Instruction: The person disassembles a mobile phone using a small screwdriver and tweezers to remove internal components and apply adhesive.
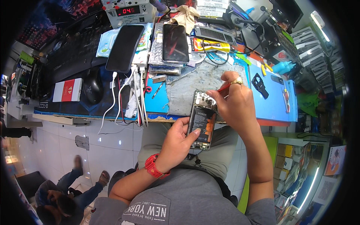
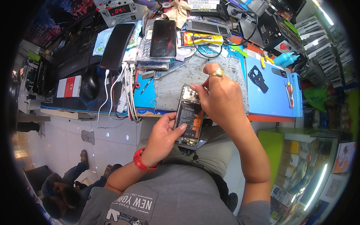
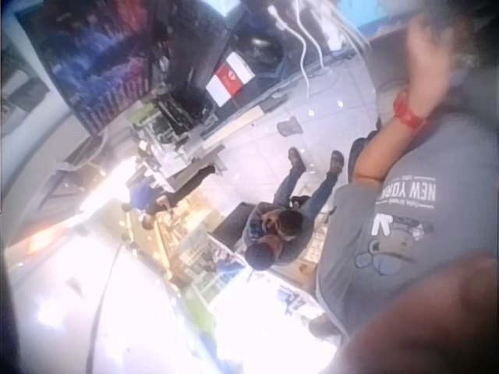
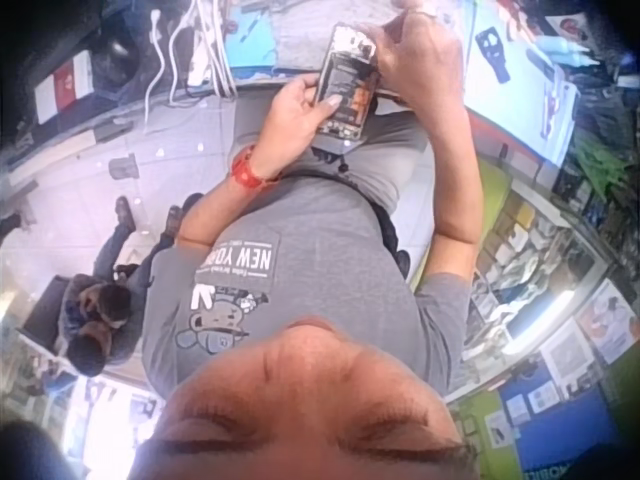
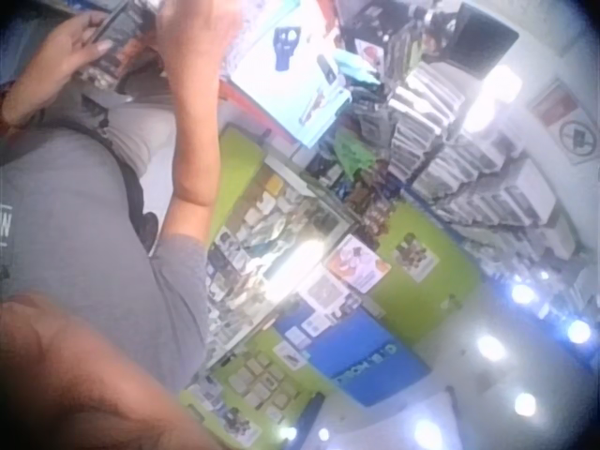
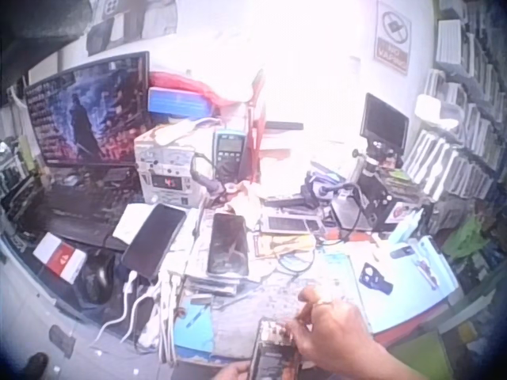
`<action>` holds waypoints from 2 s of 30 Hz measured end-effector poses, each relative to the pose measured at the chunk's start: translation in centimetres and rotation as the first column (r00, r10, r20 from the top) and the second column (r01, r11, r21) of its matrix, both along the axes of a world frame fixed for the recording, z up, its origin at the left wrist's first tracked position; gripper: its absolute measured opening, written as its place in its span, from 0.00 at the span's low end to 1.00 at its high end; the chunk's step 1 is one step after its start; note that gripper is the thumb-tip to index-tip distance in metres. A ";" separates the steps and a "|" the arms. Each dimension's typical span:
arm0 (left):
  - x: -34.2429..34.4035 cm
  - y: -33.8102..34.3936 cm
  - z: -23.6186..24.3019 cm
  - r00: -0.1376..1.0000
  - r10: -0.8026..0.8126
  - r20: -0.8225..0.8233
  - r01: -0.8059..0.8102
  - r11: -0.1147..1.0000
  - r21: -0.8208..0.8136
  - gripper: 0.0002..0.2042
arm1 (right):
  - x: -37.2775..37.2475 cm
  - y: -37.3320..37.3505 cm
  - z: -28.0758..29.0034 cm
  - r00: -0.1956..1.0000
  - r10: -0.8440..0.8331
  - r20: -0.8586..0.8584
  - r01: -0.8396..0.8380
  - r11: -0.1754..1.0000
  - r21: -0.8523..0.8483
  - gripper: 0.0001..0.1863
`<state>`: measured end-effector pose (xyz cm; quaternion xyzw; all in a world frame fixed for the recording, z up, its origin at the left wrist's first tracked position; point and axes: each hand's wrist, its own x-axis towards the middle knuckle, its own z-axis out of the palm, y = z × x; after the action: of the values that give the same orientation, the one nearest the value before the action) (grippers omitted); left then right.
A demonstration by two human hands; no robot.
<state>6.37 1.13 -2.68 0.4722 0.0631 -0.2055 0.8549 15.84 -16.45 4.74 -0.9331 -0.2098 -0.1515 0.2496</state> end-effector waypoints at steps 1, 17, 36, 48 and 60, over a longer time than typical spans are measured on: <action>0.0 0.0 0.0 1.000 -0.005 -0.005 0.005 1.000 -0.001 0.19 | 0.0 -0.1 0.0 0.999 0.020 -0.033 -0.018 0.998 0.052 0.17; 0.1 -0.1 0.1 1.000 0.000 -0.012 -0.001 1.000 -0.002 0.19 | 0.2 -1.0 0.2 0.982 -0.117 -0.149 0.175 0.862 0.477 0.12; 0.1 -0.1 0.0 1.000 0.007 0.005 -0.007 1.000 0.001 0.19 | 1.8 -4.7 -0.1 0.867 -0.198 -0.457 0.223 0.975 0.001 0.17; 0.2 -0.1 -0.2 0.999 -0.006 0.037 0.004 0.998 0.057 0.18 | 5.0 -6.1 2.0 0.820 -0.023 -0.573 -0.214 0.914 -0.344 0.41; 0.2 -0.3 0.0 1.000 -0.005 -0.010 0.006 0.998 0.065 0.16 | -2.2 -23.7 -0.5 0.756 -0.654 0.040 0.642 0.728 -0.242 0.11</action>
<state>6.58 0.81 -2.70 0.4991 0.0725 -0.2079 0.8381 13.59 -40.13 4.26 -0.9739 0.1180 -0.1801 0.0711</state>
